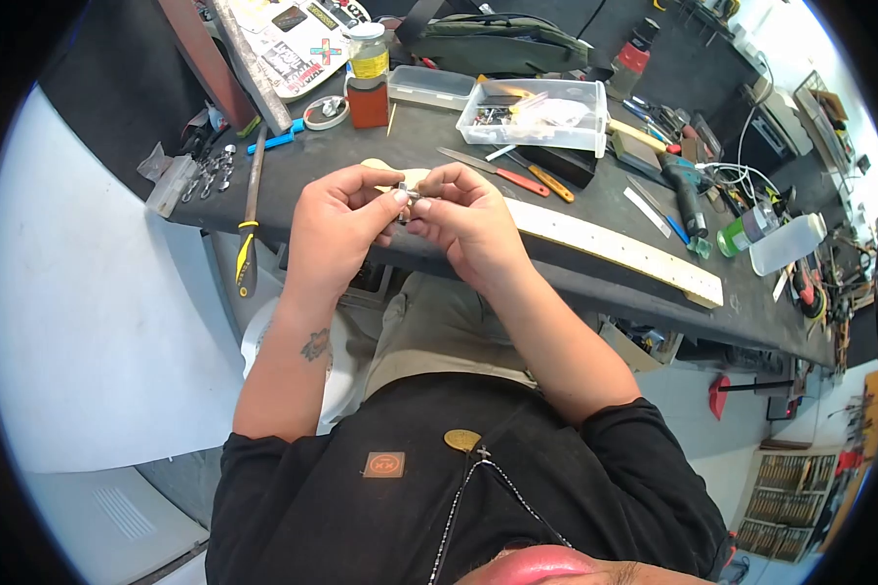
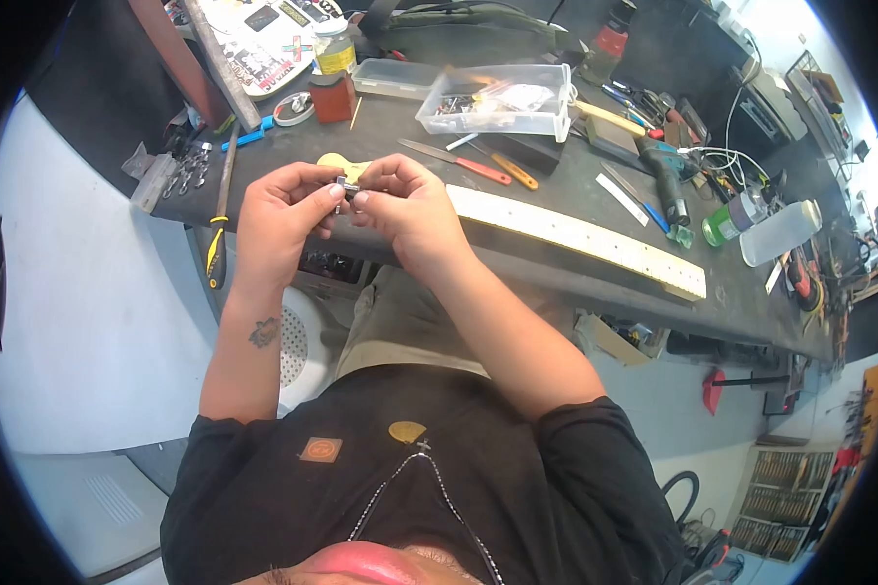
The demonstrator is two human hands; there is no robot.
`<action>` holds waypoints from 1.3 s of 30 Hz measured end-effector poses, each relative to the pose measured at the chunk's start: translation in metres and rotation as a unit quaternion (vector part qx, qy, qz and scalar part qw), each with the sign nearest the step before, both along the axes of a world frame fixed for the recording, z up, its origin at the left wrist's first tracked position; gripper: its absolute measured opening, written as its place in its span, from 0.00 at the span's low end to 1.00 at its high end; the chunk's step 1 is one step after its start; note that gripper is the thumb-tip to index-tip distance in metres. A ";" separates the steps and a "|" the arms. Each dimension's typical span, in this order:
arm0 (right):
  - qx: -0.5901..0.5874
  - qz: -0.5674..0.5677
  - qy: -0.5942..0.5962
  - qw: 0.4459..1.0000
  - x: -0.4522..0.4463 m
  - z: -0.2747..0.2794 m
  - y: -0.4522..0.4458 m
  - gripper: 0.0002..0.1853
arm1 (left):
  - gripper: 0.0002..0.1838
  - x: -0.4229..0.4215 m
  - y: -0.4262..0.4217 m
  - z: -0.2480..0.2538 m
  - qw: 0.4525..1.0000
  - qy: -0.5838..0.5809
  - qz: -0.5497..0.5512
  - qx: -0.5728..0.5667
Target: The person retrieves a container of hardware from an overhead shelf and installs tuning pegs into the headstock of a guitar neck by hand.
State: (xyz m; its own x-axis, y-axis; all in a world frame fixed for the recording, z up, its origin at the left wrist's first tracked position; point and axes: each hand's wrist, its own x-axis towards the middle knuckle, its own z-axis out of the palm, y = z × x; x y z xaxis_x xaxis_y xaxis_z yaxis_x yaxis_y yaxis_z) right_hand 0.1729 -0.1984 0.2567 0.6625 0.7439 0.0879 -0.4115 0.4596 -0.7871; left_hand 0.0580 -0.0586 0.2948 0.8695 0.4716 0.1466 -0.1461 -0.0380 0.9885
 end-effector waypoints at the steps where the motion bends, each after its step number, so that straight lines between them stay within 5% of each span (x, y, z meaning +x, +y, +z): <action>1: 0.006 0.018 0.044 0.999 -0.003 0.005 -0.002 0.07 | 0.12 0.000 -0.002 0.004 1.000 0.000 -0.001 0.019; 3: 0.021 0.053 0.130 0.990 -0.006 0.013 -0.006 0.07 | 0.12 -0.001 -0.004 0.011 0.999 0.004 0.000 0.050; 7: 0.038 0.166 0.103 0.980 0.006 -0.007 -0.011 0.10 | 0.11 -0.003 -0.013 0.018 0.998 0.001 0.014 0.060; 19: 0.082 0.018 0.061 0.995 -0.011 0.002 -0.006 0.09 | 0.11 -0.004 -0.005 0.008 0.999 -0.024 0.003 -0.033; 22: 0.084 0.064 0.155 0.982 -0.007 0.009 -0.011 0.10 | 0.12 -0.005 -0.005 0.007 0.999 -0.025 0.003 -0.033; 25: -0.027 0.148 0.119 0.981 0.001 -0.003 -0.013 0.12 | 0.12 -0.006 -0.005 0.008 1.000 -0.019 0.010 -0.014; 31: -0.006 0.163 0.309 0.937 -0.008 0.003 -0.018 0.11 | 0.11 -0.012 -0.006 0.010 1.000 -0.003 0.014 -0.012; 34: -0.138 0.118 0.040 0.983 -0.001 0.003 -0.027 0.11 | 0.11 -0.017 0.000 -0.001 0.999 0.014 0.017 -0.031; 35: -0.197 0.028 -0.157 0.967 0.003 0.005 -0.029 0.11 | 0.11 -0.019 0.003 -0.007 0.999 0.019 0.019 -0.039; 36: -0.246 -0.061 -0.347 0.903 0.008 0.010 -0.031 0.12 | 0.11 -0.021 0.008 -0.015 0.996 0.021 0.017 -0.080; 38: -0.303 -0.227 -0.665 0.644 0.015 0.024 -0.035 0.16 | 0.12 -0.027 0.016 -0.033 0.987 0.027 0.013 -0.161; 39: -0.393 -0.190 -0.666 0.605 0.017 0.041 -0.038 0.22 | 0.12 -0.029 0.018 -0.043 0.977 0.024 0.006 -0.213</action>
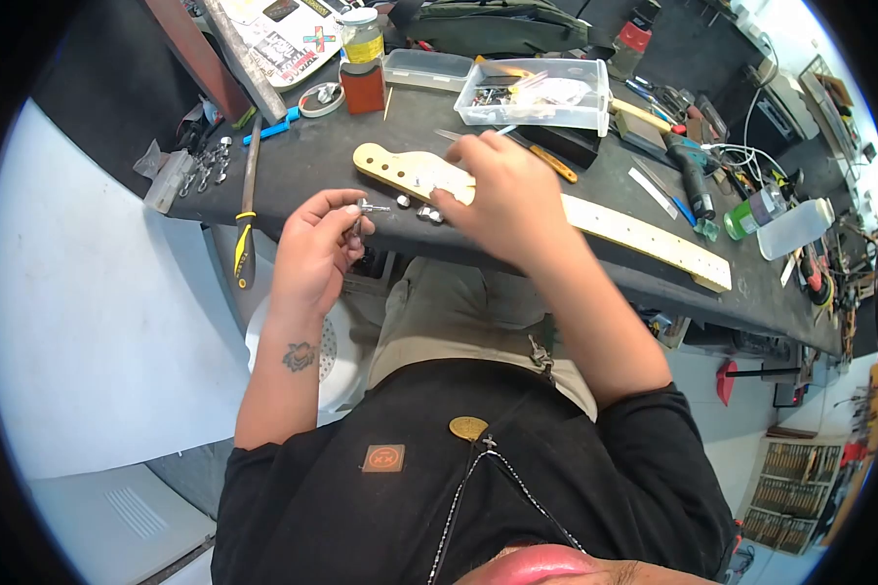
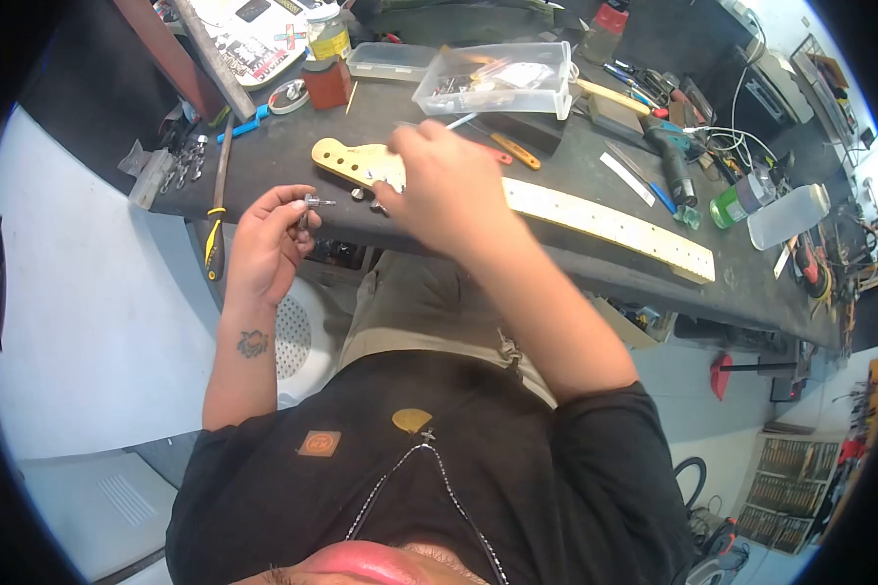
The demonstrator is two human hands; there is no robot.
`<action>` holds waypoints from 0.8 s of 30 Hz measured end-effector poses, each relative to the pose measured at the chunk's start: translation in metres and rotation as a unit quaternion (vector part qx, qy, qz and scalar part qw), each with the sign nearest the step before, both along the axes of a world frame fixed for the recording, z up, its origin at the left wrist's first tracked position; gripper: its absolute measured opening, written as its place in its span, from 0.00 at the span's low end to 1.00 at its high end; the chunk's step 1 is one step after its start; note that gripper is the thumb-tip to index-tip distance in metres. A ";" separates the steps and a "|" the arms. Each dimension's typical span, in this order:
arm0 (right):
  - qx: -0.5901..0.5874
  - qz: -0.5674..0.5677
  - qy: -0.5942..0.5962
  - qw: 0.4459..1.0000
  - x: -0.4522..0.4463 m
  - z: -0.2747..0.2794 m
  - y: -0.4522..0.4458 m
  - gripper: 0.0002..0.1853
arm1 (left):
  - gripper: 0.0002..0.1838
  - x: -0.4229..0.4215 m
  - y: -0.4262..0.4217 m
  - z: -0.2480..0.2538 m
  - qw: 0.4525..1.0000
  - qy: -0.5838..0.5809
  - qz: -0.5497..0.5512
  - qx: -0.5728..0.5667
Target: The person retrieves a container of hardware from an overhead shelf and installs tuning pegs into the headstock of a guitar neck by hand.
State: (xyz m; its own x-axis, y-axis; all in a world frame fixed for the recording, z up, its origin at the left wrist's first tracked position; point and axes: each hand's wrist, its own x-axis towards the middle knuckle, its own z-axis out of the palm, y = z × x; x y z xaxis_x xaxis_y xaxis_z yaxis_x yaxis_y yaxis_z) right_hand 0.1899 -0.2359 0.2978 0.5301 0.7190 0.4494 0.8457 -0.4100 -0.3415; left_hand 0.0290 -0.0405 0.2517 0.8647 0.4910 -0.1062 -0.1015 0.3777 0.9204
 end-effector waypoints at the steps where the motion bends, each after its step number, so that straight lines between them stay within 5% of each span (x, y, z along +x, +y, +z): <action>1: -0.066 -0.022 -0.025 0.997 0.010 0.003 -0.003 0.26 | 0.12 -0.002 0.003 -0.009 0.999 -0.006 -0.005 -0.052; 3: -0.271 -0.060 0.003 0.961 0.023 0.020 -0.004 0.28 | 0.13 -0.004 0.007 -0.018 0.990 -0.011 -0.014 -0.141; 6: -0.358 -0.032 0.019 0.933 0.044 0.010 -0.008 0.27 | 0.14 -0.006 0.012 -0.029 0.964 -0.032 -0.046 -0.259; 14: -0.177 -0.020 0.047 0.983 0.040 0.033 -0.027 0.28 | 0.11 0.014 0.003 -0.032 0.989 -0.013 -0.005 -0.147; 24: -0.191 -0.014 0.097 0.977 0.036 0.046 -0.031 0.25 | 0.15 0.050 -0.018 -0.005 0.996 0.075 0.043 0.018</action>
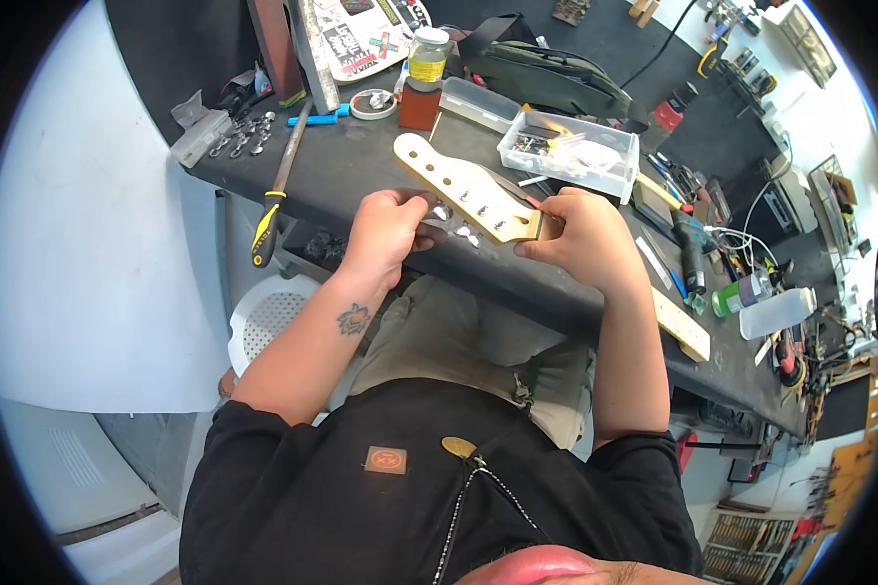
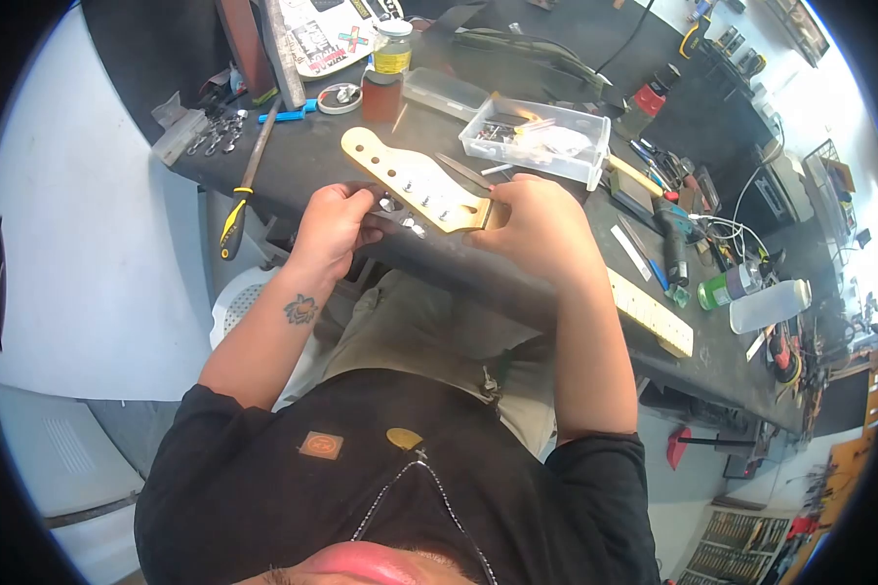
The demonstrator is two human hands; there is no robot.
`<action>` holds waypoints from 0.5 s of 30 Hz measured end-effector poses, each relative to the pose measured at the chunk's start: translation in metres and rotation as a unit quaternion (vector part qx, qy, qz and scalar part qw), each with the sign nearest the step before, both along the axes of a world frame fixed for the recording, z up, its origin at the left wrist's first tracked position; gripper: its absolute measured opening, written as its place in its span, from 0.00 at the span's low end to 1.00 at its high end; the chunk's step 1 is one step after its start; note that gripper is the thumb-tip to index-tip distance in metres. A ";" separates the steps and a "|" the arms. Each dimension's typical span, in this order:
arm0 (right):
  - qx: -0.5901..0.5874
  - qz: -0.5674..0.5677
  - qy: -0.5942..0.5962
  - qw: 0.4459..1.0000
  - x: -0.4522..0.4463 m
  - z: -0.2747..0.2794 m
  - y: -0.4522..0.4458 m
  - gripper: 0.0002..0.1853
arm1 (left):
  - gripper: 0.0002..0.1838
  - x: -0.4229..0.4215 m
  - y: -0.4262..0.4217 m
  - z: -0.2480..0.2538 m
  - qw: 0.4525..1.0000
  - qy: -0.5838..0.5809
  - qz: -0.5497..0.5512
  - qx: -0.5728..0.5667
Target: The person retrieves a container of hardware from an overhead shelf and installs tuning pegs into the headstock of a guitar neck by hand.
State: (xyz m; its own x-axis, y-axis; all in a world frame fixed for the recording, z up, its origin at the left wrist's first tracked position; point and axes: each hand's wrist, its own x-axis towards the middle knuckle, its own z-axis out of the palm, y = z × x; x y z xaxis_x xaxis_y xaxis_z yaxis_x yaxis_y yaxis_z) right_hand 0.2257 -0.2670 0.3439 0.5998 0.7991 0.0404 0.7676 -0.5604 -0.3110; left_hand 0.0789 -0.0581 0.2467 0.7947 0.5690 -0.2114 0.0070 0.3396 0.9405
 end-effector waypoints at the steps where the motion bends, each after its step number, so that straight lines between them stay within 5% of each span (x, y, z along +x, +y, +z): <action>1: 0.003 -0.001 -0.001 1.000 -0.001 -0.001 0.000 0.26 | 0.15 0.001 0.000 0.000 1.000 0.002 0.004 -0.004; 8: -0.042 0.009 -0.004 0.999 -0.005 0.003 0.003 0.26 | 0.16 -0.004 0.002 0.001 1.000 0.004 0.004 -0.013; 15: 0.036 0.041 -0.062 0.997 0.006 -0.024 0.002 0.27 | 0.16 -0.008 0.009 -0.002 0.977 -0.086 -0.056 -0.185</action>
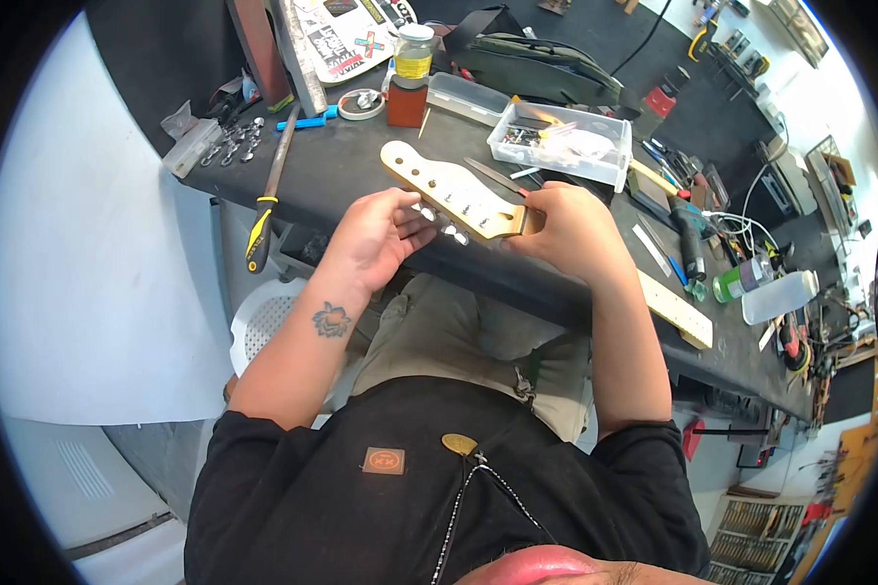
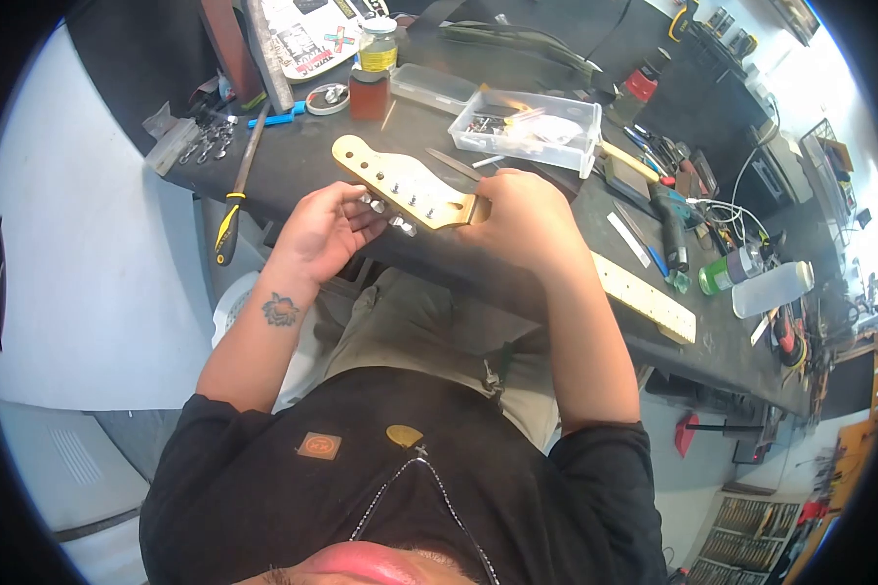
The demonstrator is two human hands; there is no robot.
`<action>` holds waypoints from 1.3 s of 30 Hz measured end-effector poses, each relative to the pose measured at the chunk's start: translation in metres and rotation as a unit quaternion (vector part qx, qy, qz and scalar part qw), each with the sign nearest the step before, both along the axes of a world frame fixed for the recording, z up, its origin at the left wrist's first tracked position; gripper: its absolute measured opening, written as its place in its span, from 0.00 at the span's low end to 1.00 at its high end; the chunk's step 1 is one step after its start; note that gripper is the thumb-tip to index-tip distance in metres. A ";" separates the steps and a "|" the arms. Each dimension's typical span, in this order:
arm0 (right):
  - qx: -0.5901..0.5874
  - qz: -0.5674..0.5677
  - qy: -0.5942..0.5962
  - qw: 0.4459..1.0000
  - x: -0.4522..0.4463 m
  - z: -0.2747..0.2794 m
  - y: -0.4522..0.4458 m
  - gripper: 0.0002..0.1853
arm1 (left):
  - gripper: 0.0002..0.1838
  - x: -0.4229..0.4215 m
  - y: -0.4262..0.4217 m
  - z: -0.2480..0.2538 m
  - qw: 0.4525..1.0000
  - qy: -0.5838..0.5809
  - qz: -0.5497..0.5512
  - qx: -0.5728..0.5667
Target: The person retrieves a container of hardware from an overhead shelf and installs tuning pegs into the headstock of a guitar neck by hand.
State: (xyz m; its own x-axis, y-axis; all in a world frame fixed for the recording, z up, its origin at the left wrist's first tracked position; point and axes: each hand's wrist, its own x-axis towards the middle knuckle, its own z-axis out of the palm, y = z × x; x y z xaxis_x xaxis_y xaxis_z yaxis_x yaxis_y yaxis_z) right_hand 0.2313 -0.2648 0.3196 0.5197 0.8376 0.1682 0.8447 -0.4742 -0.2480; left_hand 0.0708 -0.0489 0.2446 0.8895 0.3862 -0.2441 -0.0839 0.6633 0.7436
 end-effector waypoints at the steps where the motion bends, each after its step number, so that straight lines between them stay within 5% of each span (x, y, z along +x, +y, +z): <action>1: 0.008 0.005 -0.012 1.000 0.003 -0.003 0.001 0.28 | 0.16 0.002 0.004 -0.003 1.000 0.000 -0.005 -0.021; 4: -0.063 -0.004 0.025 0.998 0.004 0.004 0.007 0.29 | 0.17 0.006 0.011 -0.008 0.998 0.001 -0.019 -0.063; 7: 0.161 0.014 0.279 0.947 0.036 -0.015 0.004 0.26 | 0.16 0.010 0.012 -0.008 0.998 0.009 -0.029 -0.047; 8: 0.242 -0.050 0.484 0.839 0.035 0.000 0.004 0.19 | 0.15 0.012 0.015 -0.011 0.999 0.013 -0.034 -0.035; 10: 0.374 -0.031 0.705 0.602 0.058 -0.009 -0.001 0.16 | 0.14 0.016 0.016 -0.014 0.999 0.027 -0.038 -0.014; 12: 0.366 -0.025 0.772 0.519 0.068 -0.016 0.000 0.19 | 0.14 0.015 0.012 -0.010 0.998 0.050 -0.033 0.006; 14: 0.385 -0.086 0.762 0.514 0.071 -0.026 0.011 0.24 | 0.14 0.016 0.010 -0.011 0.998 0.051 -0.039 0.019; 23: 0.322 -0.050 0.718 0.614 0.076 -0.042 0.047 0.16 | 0.16 0.013 0.010 -0.012 0.997 0.054 -0.042 0.045; 27: 0.292 0.000 0.592 0.751 0.056 -0.034 0.069 0.11 | 0.15 0.014 0.010 -0.015 0.997 0.055 -0.040 0.043; 29: 0.171 0.051 0.406 0.896 0.039 -0.021 0.081 0.12 | 0.14 0.015 0.010 -0.014 0.996 0.058 -0.043 0.043; 31: 0.092 0.086 0.219 0.968 0.026 -0.021 0.093 0.15 | 0.15 0.014 0.008 -0.010 0.996 0.062 -0.045 0.050; 39: 0.001 0.197 0.046 0.979 -0.008 -0.002 0.112 0.18 | 0.17 0.012 0.006 -0.009 0.996 0.045 -0.054 0.050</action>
